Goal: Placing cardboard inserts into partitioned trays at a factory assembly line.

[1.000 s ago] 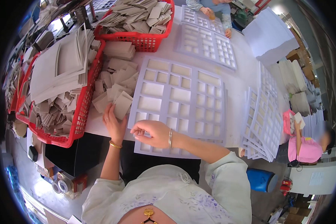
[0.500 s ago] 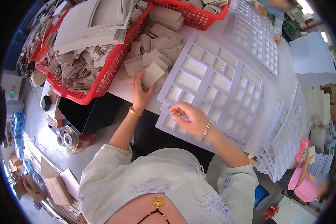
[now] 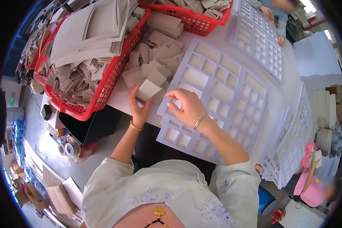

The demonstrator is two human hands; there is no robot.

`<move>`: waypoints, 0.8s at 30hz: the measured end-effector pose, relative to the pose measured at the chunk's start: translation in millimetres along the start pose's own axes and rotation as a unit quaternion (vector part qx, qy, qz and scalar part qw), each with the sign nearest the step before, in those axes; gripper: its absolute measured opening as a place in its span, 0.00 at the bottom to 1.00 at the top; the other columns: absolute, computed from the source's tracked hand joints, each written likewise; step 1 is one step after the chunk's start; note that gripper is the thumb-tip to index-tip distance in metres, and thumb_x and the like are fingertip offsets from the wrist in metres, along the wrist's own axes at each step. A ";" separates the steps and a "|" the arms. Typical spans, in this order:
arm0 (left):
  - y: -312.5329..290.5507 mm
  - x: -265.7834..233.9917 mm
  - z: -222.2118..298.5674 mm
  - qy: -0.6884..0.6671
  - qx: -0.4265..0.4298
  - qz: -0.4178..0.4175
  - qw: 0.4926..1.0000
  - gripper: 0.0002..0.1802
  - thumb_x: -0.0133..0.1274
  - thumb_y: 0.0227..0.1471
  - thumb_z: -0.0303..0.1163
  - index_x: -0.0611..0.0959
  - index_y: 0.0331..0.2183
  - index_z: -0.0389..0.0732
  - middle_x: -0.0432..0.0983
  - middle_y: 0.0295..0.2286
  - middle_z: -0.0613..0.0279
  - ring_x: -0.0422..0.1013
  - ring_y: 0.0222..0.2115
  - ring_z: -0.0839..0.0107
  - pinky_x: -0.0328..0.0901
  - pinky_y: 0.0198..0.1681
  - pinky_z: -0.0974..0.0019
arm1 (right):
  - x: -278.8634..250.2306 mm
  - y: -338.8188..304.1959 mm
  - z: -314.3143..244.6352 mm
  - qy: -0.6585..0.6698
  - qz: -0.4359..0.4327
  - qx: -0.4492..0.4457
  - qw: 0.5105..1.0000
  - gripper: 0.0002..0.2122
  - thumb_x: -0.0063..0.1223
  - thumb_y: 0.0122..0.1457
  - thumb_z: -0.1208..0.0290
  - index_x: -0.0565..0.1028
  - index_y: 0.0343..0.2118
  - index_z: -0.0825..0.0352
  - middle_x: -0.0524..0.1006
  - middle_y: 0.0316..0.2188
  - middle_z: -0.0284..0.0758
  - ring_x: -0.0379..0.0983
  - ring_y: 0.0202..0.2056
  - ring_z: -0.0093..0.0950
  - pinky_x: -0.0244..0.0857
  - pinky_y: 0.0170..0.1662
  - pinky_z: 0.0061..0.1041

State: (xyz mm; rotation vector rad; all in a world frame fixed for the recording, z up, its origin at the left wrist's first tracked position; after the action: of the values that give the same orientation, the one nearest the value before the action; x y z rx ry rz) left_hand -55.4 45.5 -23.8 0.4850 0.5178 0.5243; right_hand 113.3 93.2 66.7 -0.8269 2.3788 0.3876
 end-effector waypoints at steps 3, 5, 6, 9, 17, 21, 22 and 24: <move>1.0 -5.8 7.2 -0.013 0.015 0.028 0.999 0.38 0.61 0.33 0.18 0.66 0.50 0.38 0.67 0.47 0.50 0.61 0.49 0.52 0.57 0.52 0.56 | 3.6 -5.2 14.0 0.022 0.010 0.020 0.999 0.12 0.53 0.52 0.75 0.71 0.41 0.68 0.75 0.34 0.36 0.72 0.34 0.28 0.66 0.41 0.27; 6.3 -9.8 9.7 -0.010 0.020 0.045 0.999 0.38 0.61 0.33 0.18 0.66 0.50 0.37 0.67 0.46 0.50 0.62 0.49 0.52 0.56 0.53 0.55 | -0.4 -7.0 23.6 0.043 0.031 0.055 0.997 0.14 0.53 0.52 0.76 0.70 0.43 0.68 0.75 0.35 0.35 0.72 0.33 0.25 0.65 0.39 0.25; 7.9 -9.0 10.0 -0.013 0.020 0.039 0.999 0.38 0.61 0.33 0.18 0.66 0.50 0.37 0.67 0.46 0.50 0.62 0.49 0.52 0.56 0.53 0.55 | -4.7 -7.2 31.0 0.062 0.051 0.085 0.993 0.15 0.53 0.53 0.76 0.69 0.44 0.67 0.74 0.35 0.34 0.71 0.33 0.22 0.65 0.38 0.23; 9.8 -3.4 27.5 0.003 0.100 0.016 0.995 0.36 0.61 0.33 0.18 0.67 0.48 0.38 0.68 0.46 0.51 0.64 0.48 0.52 0.57 0.54 0.53 | -22.4 -2.3 35.5 0.099 0.141 0.090 0.981 0.18 0.55 0.53 0.75 0.68 0.47 0.66 0.73 0.36 0.32 0.68 0.29 0.16 0.61 0.31 0.18; 34.5 23.5 72.7 -0.076 0.174 -0.145 0.971 0.36 0.63 0.32 0.19 0.69 0.48 0.39 0.68 0.44 0.52 0.65 0.46 0.54 0.59 0.53 0.53 | -56.6 1.1 70.1 0.063 0.132 0.119 0.982 0.07 0.56 0.54 0.71 0.71 0.32 0.67 0.70 0.19 0.26 0.61 0.18 0.13 0.56 0.21 0.16; 59.0 28.9 68.2 -0.035 0.073 -0.194 0.978 0.40 0.67 0.28 0.27 0.72 0.50 0.40 0.68 0.40 0.56 0.64 0.41 0.61 0.60 0.45 0.60 | -107.6 -25.6 107.7 0.178 0.226 0.221 0.932 0.07 0.55 0.54 0.70 0.71 0.29 0.67 0.69 0.18 0.26 0.62 0.17 0.12 0.56 0.19 0.16; 67.4 29.4 68.5 -0.039 0.073 -0.198 0.977 0.40 0.67 0.28 0.27 0.72 0.50 0.40 0.68 0.40 0.56 0.64 0.41 0.61 0.60 0.45 0.60 | -114.6 -34.3 116.0 0.219 0.250 0.251 0.909 0.05 0.54 0.55 0.72 0.71 0.31 0.66 0.69 0.18 0.26 0.62 0.17 0.12 0.55 0.18 0.15; 68.5 49.8 77.0 0.040 0.147 -0.326 0.933 0.37 0.66 0.31 0.32 0.73 0.48 0.42 0.68 0.39 0.58 0.65 0.41 0.60 0.60 0.44 0.59 | -122.7 -41.4 111.7 0.222 0.273 0.224 0.909 0.07 0.54 0.55 0.74 0.71 0.35 0.66 0.68 0.18 0.25 0.61 0.17 0.12 0.54 0.18 0.14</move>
State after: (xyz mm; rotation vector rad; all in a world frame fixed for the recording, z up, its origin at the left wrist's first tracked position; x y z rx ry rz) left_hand 2.5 103.4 56.3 0.5416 0.7994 -0.1789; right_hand 266.1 168.3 50.7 -0.0160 2.9409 -0.1696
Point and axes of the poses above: each hand's wrist, its own y-axis towards the middle knuckle, its own x-axis out of the palm, z = x × y, the point moved 8 cm from there along y, towards the middle knuckle
